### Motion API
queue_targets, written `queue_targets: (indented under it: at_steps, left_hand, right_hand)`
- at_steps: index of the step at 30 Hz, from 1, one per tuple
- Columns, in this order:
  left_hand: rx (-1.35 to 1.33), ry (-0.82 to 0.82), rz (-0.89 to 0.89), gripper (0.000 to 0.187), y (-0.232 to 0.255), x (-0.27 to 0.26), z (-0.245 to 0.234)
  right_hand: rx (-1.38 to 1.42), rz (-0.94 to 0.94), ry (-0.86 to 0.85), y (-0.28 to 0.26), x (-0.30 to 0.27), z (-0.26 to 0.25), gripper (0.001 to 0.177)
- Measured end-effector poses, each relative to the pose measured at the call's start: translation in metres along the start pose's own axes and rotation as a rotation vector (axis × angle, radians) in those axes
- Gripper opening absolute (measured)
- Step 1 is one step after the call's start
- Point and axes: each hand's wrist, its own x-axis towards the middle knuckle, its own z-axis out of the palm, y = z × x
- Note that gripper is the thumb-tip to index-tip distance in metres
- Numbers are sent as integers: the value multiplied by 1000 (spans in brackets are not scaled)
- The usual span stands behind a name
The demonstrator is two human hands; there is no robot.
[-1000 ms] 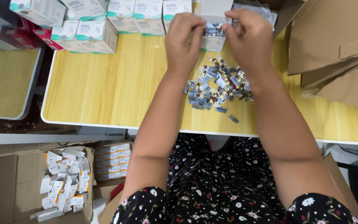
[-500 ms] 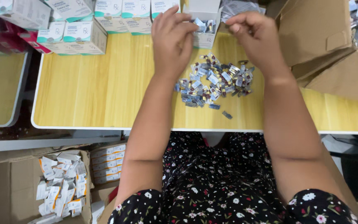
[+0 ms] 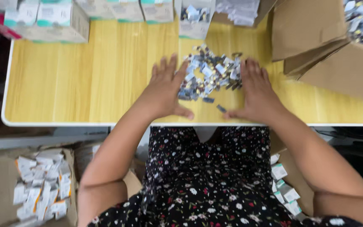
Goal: The person places small foil-wrapped items into a small white box, closes the box, and sets it aside. They repeat this process with additional items from a larger cardboard box.
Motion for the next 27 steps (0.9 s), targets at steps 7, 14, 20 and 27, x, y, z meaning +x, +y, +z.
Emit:
queue_targets:
  at_steps: [7,14,20,27]
  left_hand:
    - [-42,326,299,111,-7,20,26]
    - [-191,599,355,70,-18,12,21]
    - [-233,656,335,33,-16,20,20]
    - [-234,701,381,14,-9,23,18]
  right_hand:
    - [22,-186,1,-25,52,12,141]
    - [455,-183,309,-2,62,19,65]
    - [43,-208,567,26,86,17,37]
    - [105,-130,446,-8,93,-1,15]
